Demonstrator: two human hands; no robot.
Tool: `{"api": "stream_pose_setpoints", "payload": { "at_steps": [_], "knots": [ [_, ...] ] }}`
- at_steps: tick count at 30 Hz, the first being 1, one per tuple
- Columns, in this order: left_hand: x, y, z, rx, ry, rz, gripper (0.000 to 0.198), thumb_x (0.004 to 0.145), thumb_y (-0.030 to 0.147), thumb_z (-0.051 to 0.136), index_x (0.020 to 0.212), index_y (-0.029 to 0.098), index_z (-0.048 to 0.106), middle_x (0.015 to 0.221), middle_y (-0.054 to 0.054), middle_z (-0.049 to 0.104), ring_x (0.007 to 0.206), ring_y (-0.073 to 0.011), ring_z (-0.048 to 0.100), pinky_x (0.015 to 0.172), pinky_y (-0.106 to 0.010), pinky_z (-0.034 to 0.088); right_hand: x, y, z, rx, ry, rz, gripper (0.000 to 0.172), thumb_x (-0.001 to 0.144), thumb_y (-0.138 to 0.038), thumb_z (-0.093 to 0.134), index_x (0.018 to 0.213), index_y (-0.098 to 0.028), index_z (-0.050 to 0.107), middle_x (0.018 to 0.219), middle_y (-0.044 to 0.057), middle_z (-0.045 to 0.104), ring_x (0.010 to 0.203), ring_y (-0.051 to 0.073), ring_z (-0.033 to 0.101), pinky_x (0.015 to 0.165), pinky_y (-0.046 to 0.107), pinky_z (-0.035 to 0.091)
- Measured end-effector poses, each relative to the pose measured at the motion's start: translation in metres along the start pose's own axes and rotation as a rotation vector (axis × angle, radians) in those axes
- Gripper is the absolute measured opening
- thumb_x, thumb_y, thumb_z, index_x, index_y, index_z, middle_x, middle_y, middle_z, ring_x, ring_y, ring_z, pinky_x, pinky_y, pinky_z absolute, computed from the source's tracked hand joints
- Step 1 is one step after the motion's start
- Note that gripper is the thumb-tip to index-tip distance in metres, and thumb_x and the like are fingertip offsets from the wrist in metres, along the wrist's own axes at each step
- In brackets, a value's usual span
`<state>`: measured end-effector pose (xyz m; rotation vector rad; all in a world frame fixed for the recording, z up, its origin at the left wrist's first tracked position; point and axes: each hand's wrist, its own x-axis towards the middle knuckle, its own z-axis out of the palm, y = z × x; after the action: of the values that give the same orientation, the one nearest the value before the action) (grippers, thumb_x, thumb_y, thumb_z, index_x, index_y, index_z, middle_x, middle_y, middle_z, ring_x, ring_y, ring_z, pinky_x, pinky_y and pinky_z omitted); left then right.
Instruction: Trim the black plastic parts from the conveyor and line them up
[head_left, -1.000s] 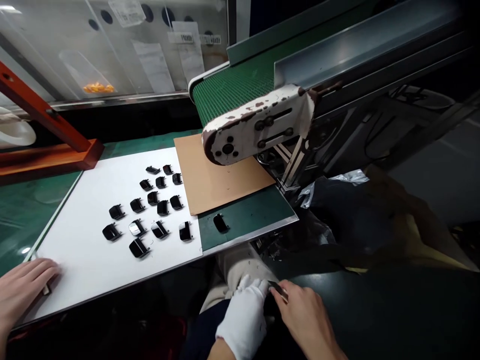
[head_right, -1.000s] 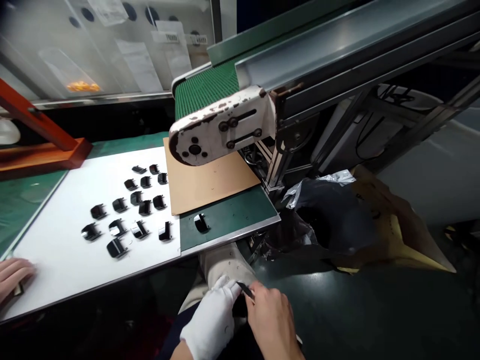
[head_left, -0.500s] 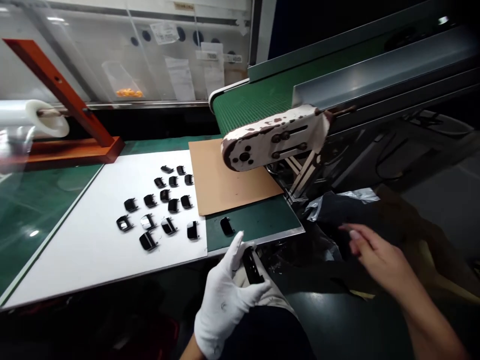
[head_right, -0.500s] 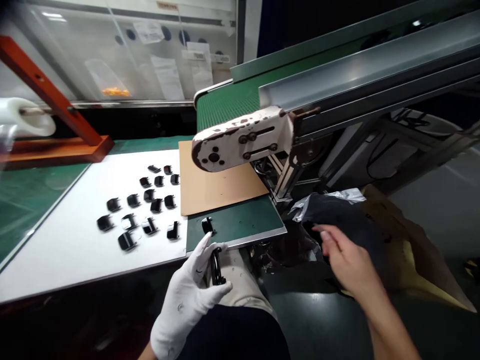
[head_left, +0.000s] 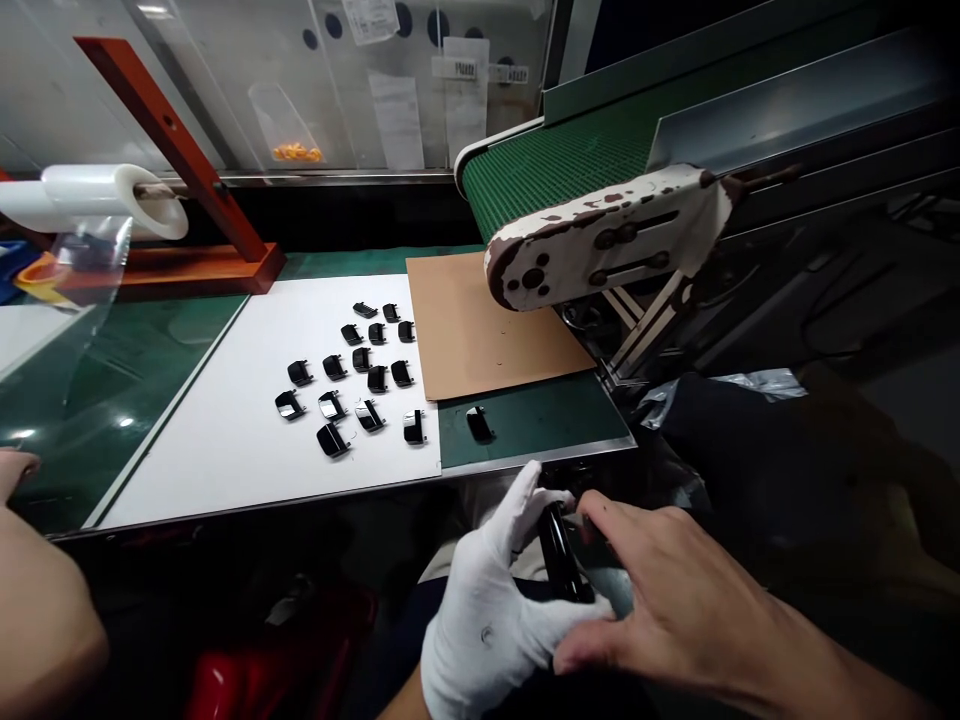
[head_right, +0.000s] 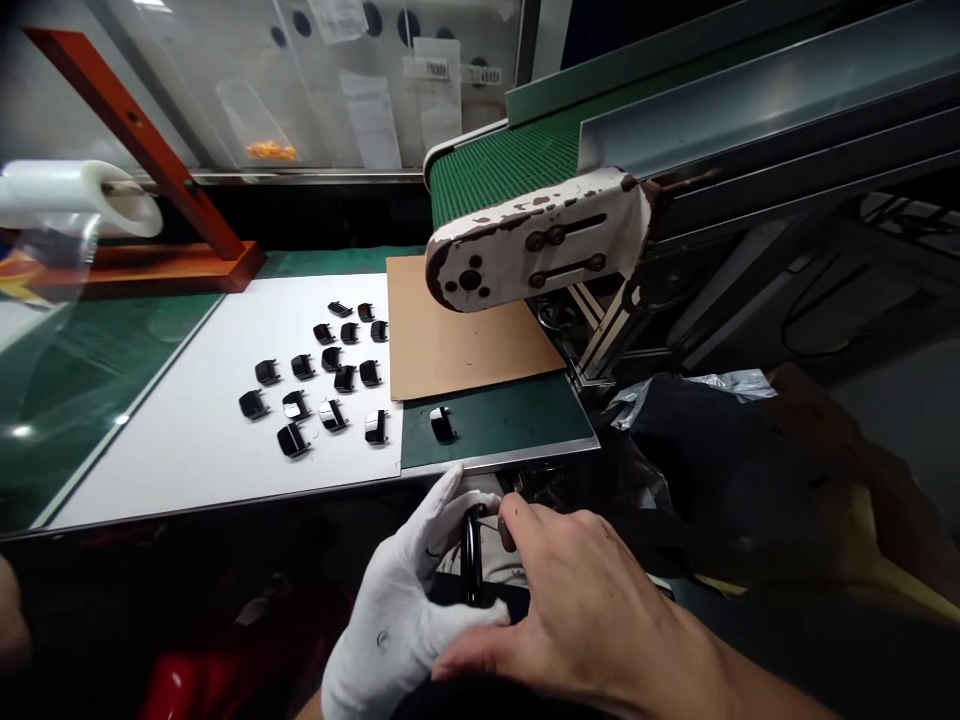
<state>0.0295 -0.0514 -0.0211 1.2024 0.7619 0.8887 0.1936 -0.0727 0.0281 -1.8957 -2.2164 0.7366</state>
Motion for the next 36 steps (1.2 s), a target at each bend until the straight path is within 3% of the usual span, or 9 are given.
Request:
{"api": "stream_pose_setpoints", "payload": {
  "at_steps": [5,18,25,36],
  "knots": [
    [-0.003,0.008,0.003,-0.092,-0.039,-0.013,0.086,0.064,0.027,0.084,0.138,0.022,0.041,0.126,-0.005,0.061,0.117,-0.0269,0.057,0.102,-0.032,0.046,-0.001,-0.001,0.000,0.116,-0.083,-0.015,0.076,0.058,-0.089,0.045,0.091,-0.021,0.053,0.076,0.004,0.064,0.064,0.027,0.061,0.059,0.039,0.042],
    [-0.002,0.003,0.001,-0.086,-0.030,-0.047,0.091,0.062,0.033,0.085,0.139,0.018,0.040,0.121,-0.008,0.063,0.110,-0.0284,0.061,0.099,-0.034,0.048,0.001,0.001,0.016,0.060,-0.014,-0.067,0.088,0.064,-0.093,0.015,0.083,-0.017,0.055,0.069,0.008,0.062,0.059,0.027,0.061,0.055,0.038,0.039],
    [-0.001,0.009,0.002,-0.021,-0.014,-0.092,0.085,0.060,0.026,0.086,0.134,0.014,0.046,0.120,-0.008,0.064,0.113,-0.0258,0.059,0.102,-0.029,0.045,0.003,0.007,0.026,-0.087,0.148,-0.186,0.091,0.073,-0.084,0.002,0.079,-0.013,0.058,0.062,0.009,0.060,0.053,0.027,0.060,0.048,0.036,0.037],
    [0.001,-0.010,-0.004,0.086,-0.010,-0.091,0.086,0.060,0.019,0.086,0.136,0.016,0.045,0.128,-0.008,0.060,0.118,-0.0285,0.056,0.106,-0.034,0.043,0.007,0.012,0.033,-0.268,0.276,-0.264,0.087,0.082,-0.075,-0.001,0.074,-0.014,0.060,0.056,0.006,0.060,0.048,0.023,0.061,0.044,0.034,0.027]
  ]
}}
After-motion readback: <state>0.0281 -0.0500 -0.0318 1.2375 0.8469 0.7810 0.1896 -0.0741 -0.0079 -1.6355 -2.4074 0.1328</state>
